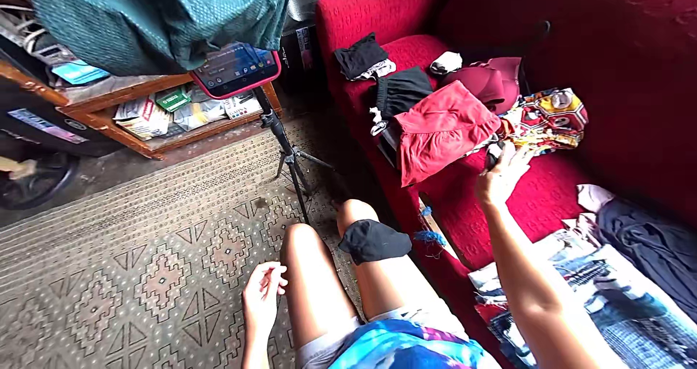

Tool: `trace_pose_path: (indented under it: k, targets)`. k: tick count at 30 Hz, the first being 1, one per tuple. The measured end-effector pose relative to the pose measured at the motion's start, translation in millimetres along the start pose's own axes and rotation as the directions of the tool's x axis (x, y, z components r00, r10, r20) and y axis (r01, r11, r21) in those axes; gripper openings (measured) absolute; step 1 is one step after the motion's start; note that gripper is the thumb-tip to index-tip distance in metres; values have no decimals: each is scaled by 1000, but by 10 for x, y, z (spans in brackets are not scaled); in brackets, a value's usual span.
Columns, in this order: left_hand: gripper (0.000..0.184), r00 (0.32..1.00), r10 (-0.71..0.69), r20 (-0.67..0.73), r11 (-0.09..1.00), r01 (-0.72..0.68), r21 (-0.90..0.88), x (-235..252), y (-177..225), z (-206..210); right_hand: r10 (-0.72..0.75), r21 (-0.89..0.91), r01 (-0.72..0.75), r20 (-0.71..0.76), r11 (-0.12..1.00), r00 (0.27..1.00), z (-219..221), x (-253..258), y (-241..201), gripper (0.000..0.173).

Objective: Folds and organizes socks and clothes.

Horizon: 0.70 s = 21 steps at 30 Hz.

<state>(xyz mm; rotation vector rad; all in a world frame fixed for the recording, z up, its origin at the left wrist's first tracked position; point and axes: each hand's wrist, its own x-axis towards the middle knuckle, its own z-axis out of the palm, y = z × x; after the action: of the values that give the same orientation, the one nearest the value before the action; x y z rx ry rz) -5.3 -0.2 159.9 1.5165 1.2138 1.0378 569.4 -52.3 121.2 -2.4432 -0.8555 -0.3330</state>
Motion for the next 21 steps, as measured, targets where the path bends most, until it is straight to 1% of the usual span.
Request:
trace_pose_path:
  k: [1,2,3,4,6,7,8,9,10,11,12,13,14,15,16,17,18,19,20,21]
  targets:
    - [15,1000,-4,-1,1000,4,1,-3,-6,0,-26,-40,29,88,999,996,95,-32,41,63]
    - [15,1000,-12,8,1000,12,-2,-9,-14,10,-28,-77,46,218,996,976,175,-61,92,66]
    - [15,1000,-18,22,1000,18,-8,-16,-17,31,-3,-121,46,331,992,944,201,-59,115,67]
    - [14,999,-21,38,1000,22,-17,-11,-7,52,30,-152,33,394,988,918,150,-8,61,69]
    - [15,998,-30,63,999,32,-22,6,45,78,105,-212,-12,432,977,896,-75,74,-242,74]
    - [15,997,-37,71,999,38,-19,5,80,96,120,-228,-20,435,974,893,-203,52,-417,74]
    - [15,996,-44,79,999,46,-21,-4,113,129,113,-212,-17,450,977,886,-343,-15,-597,68]
    - [15,994,-55,89,998,58,-25,-19,142,184,54,-159,25,473,987,879,-473,-115,-745,58]
    - [14,992,-68,105,997,72,-31,-30,160,262,-48,-51,85,506,995,861,-545,-225,-836,47]
    - [15,989,-79,128,996,84,-31,-31,162,361,-163,88,137,560,987,812,-586,-340,-922,41]
    - [18,983,-88,159,995,95,-32,-22,146,483,-282,227,178,609,958,741,-584,-469,-995,38]
    - [26,973,-95,208,993,106,-42,-2,105,625,-383,352,184,659,918,647,-553,-610,-1053,41]
    - [42,956,-111,271,990,131,-57,30,54,781,-465,455,164,696,875,547,-490,-751,-1092,45]
    - [60,934,-142,328,983,171,-61,53,8,945,-518,524,121,731,843,444,-412,-890,-1121,50]
    - [73,904,-221,367,964,259,-56,70,-17,1093,-536,555,57,765,830,357,-321,-1029,-1136,55]
    - [78,868,-311,386,934,354,-44,88,-22,1215,-529,554,5,792,832,305,-246,-1154,-1156,58]
    - [75,854,-358,378,920,392,-14,110,-35,1302,-510,536,-14,810,844,289,-210,-1253,-1183,58]
    - [64,873,-342,349,934,356,26,127,-49,1353,-489,514,-11,822,858,292,-225,-1312,-1215,55]
    - [50,898,-297,325,954,296,52,153,-44,1376,-472,496,0,827,868,305,-283,-1321,-1234,50]
    - [40,912,-254,321,966,253,46,174,-19,1374,-465,489,9,823,872,327,-357,-1298,-1235,45]
